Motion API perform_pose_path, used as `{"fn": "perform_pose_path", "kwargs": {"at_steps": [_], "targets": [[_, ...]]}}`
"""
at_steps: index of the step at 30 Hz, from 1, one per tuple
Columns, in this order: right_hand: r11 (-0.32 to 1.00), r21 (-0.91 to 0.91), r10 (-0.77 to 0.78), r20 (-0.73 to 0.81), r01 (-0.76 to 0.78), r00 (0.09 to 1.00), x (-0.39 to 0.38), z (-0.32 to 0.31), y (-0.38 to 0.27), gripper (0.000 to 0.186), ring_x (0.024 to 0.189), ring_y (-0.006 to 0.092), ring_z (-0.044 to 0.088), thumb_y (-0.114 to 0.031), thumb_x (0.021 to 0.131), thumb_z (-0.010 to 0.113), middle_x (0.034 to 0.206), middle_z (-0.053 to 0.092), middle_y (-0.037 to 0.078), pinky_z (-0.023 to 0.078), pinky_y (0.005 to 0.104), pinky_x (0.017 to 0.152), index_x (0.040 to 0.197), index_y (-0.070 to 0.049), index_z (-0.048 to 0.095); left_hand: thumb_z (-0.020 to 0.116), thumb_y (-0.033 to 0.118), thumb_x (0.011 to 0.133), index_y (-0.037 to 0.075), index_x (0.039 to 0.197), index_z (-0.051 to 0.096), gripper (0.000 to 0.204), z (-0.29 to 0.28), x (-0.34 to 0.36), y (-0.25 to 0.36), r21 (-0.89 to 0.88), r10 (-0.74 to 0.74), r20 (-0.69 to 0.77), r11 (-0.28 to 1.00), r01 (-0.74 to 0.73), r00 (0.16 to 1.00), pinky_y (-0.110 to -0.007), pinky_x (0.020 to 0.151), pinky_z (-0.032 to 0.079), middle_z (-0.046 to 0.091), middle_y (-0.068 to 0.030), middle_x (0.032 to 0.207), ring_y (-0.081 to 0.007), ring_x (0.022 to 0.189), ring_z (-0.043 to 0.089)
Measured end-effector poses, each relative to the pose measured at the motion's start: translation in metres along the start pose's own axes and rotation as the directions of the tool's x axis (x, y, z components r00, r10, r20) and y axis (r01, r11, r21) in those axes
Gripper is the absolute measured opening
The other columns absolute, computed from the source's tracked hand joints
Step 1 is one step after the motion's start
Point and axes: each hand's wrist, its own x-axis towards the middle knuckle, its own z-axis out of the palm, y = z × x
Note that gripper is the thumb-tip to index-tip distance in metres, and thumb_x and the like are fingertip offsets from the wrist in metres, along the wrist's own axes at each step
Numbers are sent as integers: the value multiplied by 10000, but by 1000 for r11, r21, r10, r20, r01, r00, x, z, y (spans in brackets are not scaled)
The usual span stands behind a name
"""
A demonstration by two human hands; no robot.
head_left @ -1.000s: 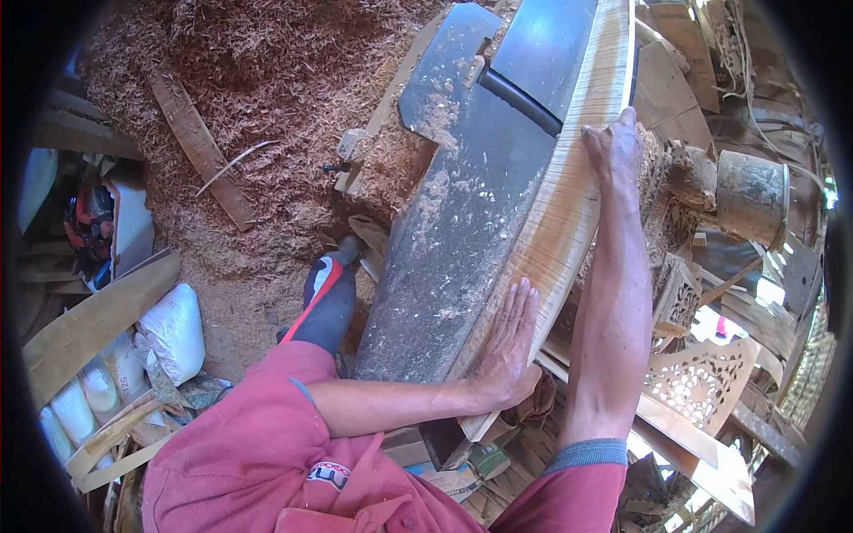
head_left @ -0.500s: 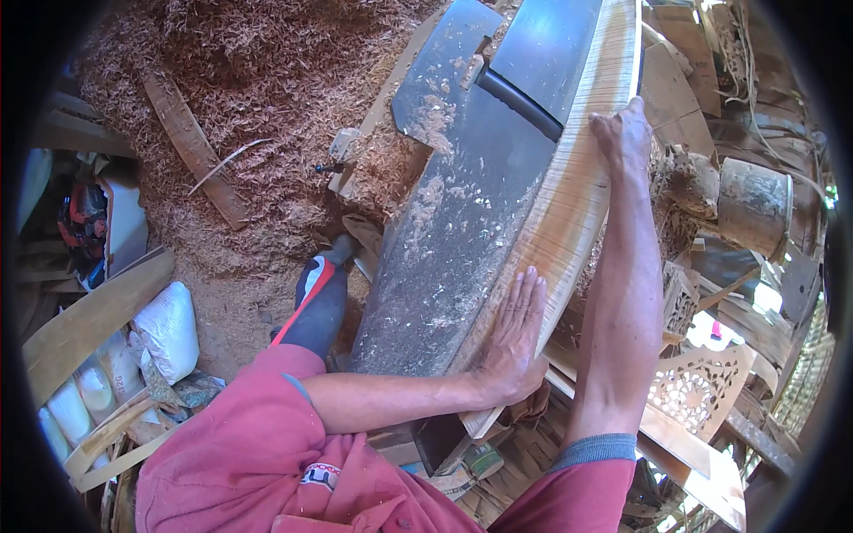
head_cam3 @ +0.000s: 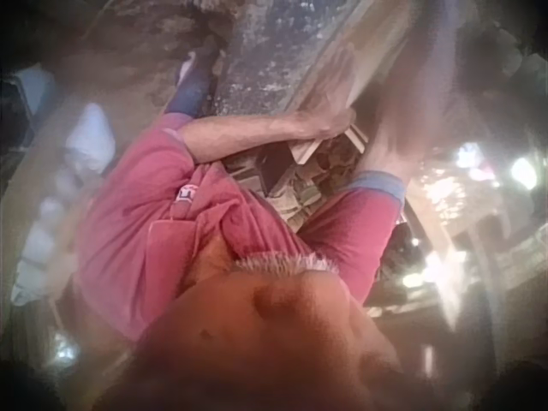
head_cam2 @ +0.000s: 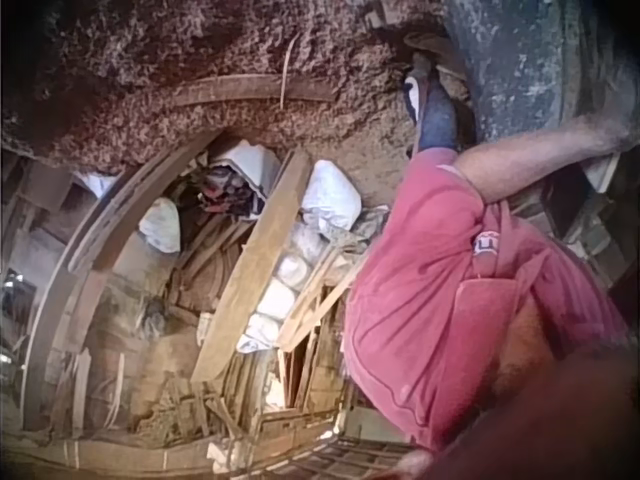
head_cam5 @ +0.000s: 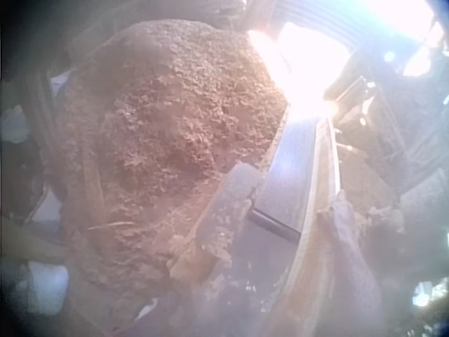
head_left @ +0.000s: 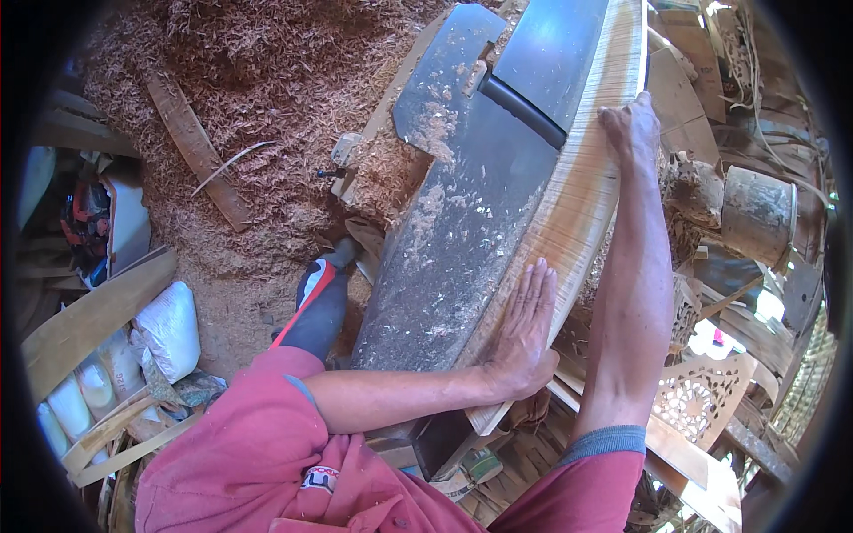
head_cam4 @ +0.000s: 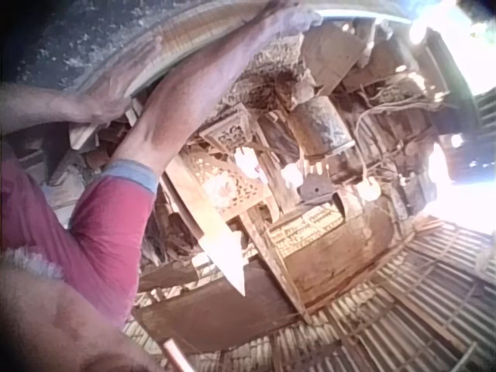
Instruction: The person uses a jointer machine to flatten and straighten the edges of a wooden board, repeatedly passing the wood over the blades while applying downward pressure and occasionally marking the board with a pencil.
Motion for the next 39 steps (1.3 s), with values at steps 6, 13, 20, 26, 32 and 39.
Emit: {"fn": "perform_pose_path", "kwargs": {"at_steps": [6, 13, 20, 26, 32, 39], "targets": [[999, 20, -25, 9, 25, 1000, -4, -7, -3, 562, 1147, 427, 644, -236, 803, 729, 1219, 637, 316, 518, 442, 1018, 1221, 49, 484, 559, -9, 691, -118, 1552, -2, 1034, 3, 1, -1, 17, 0, 3, 1000, 0, 1000, -489, 1266, 16, 17, -347, 1620, -459, 1536, -25], [848, 527, -83, 40, 49, 996, -140, -51, 21, 819, 1392, 368, 467, -459, 993, 562, 1494, 442, 312, 361, 379, 1143, 1544, 72, 268, 576, 39, 723, -96, 1562, -27, 1042, 10, 1, -9, 82, -7, -10, 997, 7, 1000, -446, 1273, 21, -2, -334, 1629, -438, 1540, -15], [584, 811, -30, 46, -20, 999, -480, -46, 70, 1203, 1496, 399, 280, -575, 766, 804, 1576, 321, 302, 226, 463, 1227, 1555, 95, 190, 583, 85, 742, -100, 1561, -35, 1043, 17, 7, -13, 164, -2, -15, 986, 5, 1000, -407, 1278, 21, 22, -324, 1637, -391, 1551, -2], [884, 465, -6, -86, 45, 996, -477, -19, 65, 995, 1416, 447, 400, -187, 733, 848, 1521, 410, 288, 379, 473, 1141, 1543, -1, 301, 574, 130, 759, -100, 1563, -17, 1024, 12, 15, -10, 162, -17, 14, 987, 15, 1000, -378, 1275, 26, 17, -321, 1640, -388, 1552, -6], [866, 472, -126, -117, 166, 985, -467, -15, 75, 899, 1383, 459, 441, -110, 789, 771, 1512, 425, 286, 401, 459, 1119, 1547, -8, 299, 565, 145, 744, -101, 1565, 8, 1022, 14, 17, -13, 158, -33, -26, 987, 37, 999, -375, 1275, 37, 60, -305, 1645, -383, 1554, 17], [805, 571, -110, -120, 159, 987, -456, -9, 75, 856, 1412, 566, 313, -84, 776, 705, 1479, 445, 307, 359, 545, 1140, 1533, 14, 320, 558, 138, 734, -107, 1562, 28, 1014, 12, 27, -4, 155, -62, -25, 986, 65, 998, -375, 1277, 41, 81, -307, 1641, -381, 1553, 44]]}}
